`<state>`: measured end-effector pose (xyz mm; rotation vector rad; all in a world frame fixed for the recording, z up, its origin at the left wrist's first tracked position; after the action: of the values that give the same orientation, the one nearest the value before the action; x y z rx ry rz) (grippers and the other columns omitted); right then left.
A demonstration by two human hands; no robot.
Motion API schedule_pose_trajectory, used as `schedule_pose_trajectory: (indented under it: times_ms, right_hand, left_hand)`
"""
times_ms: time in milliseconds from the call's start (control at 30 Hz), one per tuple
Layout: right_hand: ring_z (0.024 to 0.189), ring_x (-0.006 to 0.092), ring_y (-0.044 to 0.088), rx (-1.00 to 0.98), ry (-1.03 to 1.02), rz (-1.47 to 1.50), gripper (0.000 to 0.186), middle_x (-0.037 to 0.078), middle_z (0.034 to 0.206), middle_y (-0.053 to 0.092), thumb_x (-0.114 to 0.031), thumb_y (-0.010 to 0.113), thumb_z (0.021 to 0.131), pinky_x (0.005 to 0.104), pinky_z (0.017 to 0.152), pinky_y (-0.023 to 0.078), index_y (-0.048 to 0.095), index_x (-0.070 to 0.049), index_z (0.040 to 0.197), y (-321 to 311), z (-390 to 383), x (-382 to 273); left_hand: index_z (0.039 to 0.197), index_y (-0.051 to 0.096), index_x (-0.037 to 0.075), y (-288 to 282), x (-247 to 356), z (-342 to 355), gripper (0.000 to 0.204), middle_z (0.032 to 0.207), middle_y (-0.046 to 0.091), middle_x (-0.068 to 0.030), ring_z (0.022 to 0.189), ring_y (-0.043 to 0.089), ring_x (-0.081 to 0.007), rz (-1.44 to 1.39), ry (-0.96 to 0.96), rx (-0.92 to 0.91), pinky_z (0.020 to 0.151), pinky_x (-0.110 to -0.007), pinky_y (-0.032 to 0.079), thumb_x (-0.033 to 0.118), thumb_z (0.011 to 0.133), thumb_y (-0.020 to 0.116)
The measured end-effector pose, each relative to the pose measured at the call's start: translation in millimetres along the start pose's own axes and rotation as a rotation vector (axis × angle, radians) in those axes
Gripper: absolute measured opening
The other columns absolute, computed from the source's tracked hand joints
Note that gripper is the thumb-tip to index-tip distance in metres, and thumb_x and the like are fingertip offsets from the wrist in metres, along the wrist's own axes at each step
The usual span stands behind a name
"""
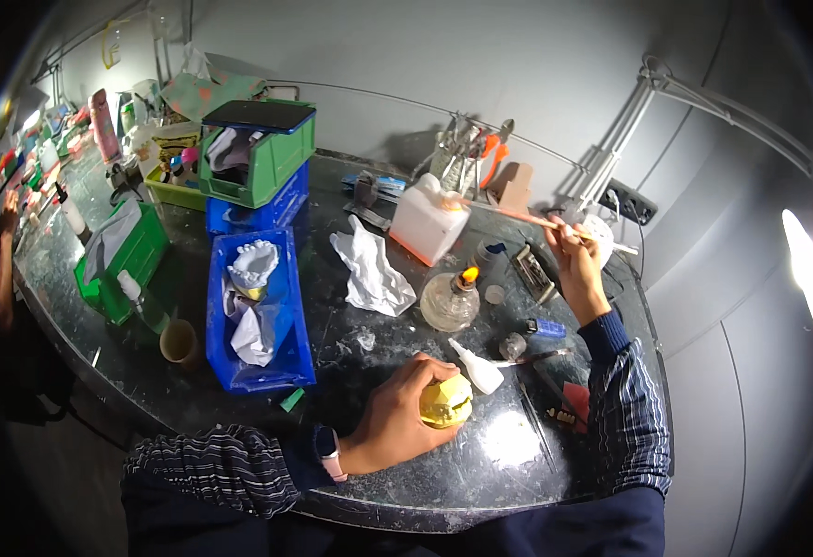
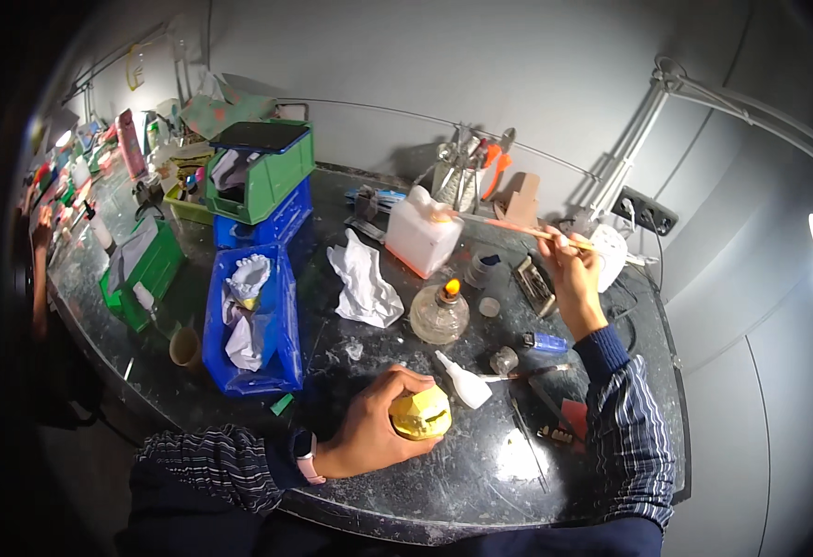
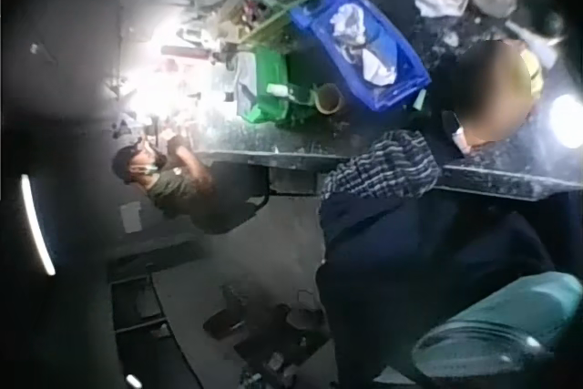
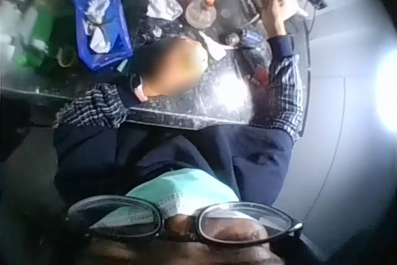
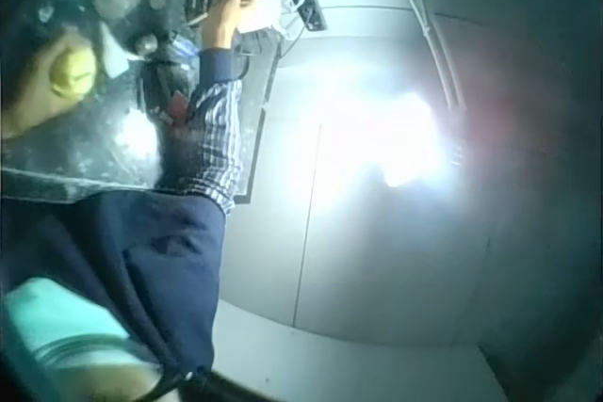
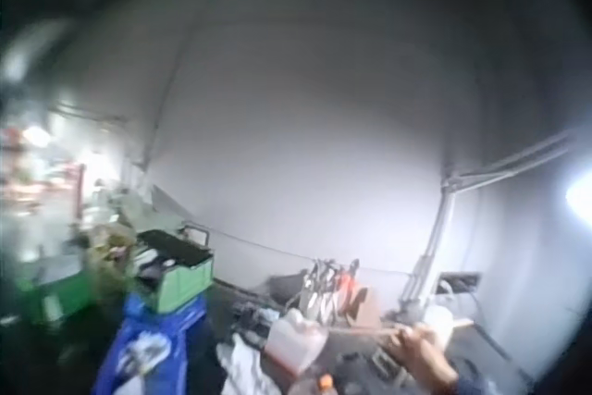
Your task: The person fits dental cast models together, scrapes a dental cast using a metal carving tool, and positions an artificial tooth onto it. The person then lights a burner with a lighter and coats the dental cast using a brush.
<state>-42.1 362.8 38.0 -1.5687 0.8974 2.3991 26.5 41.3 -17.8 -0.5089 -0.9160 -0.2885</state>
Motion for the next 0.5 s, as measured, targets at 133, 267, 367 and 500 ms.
schedule_pose_trajectory:
  times_ms: [133,267,367,500]
  right_hand:
    - [0.098,0.0259,0.064,-0.083,-0.070,0.049,0.011,0.020,0.104,0.062,0.001,0.055,0.090,0.0321,0.085,0.057,0.049,0.003,0.099,-4,5,-7]
    - [0.088,0.0236,0.067,-0.093,0.012,-0.042,0.010,0.017,0.093,0.065,-0.007,0.059,0.090,0.0268,0.077,0.058,0.057,0.003,0.087,8,2,-5]
    - [0.082,0.0228,0.068,-0.079,0.047,-0.086,0.016,0.014,0.088,0.065,-0.011,0.059,0.092,0.0243,0.071,0.059,0.058,0.005,0.087,4,1,-1]
    - [0.083,0.0221,0.068,-0.025,0.056,-0.054,0.017,0.010,0.085,0.064,-0.012,0.059,0.092,0.0236,0.069,0.059,0.058,0.005,0.088,4,-1,-7]
  left_hand:
    - [0.100,0.051,0.004,1,1,-1,0.050,0.105,0.057,-0.0112,0.099,0.059,-0.0265,0.047,0.019,-0.051,0.084,-0.034,0.049,0.007,0.061,0.082]
    - [0.100,0.048,0.005,-1,1,-2,0.052,0.107,0.055,-0.0108,0.101,0.058,-0.0272,0.129,0.056,-0.095,0.085,-0.034,0.048,0.008,0.061,0.082]
    - [0.100,0.046,0.007,1,1,-2,0.053,0.109,0.054,-0.0105,0.102,0.057,-0.0279,0.131,0.055,-0.111,0.084,-0.036,0.048,0.009,0.061,0.082]
    - [0.101,0.044,0.007,1,1,-1,0.055,0.109,0.053,-0.0103,0.103,0.055,-0.0294,0.158,0.046,-0.137,0.085,-0.037,0.047,0.010,0.061,0.082]
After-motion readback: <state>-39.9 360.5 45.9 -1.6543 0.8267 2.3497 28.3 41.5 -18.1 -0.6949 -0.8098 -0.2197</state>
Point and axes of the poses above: each hand's wrist, its own z-axis towards the middle knuckle, its own y-axis out of the palm, x = y × z, the point moved 2 cm from there along z, towards the middle knuckle
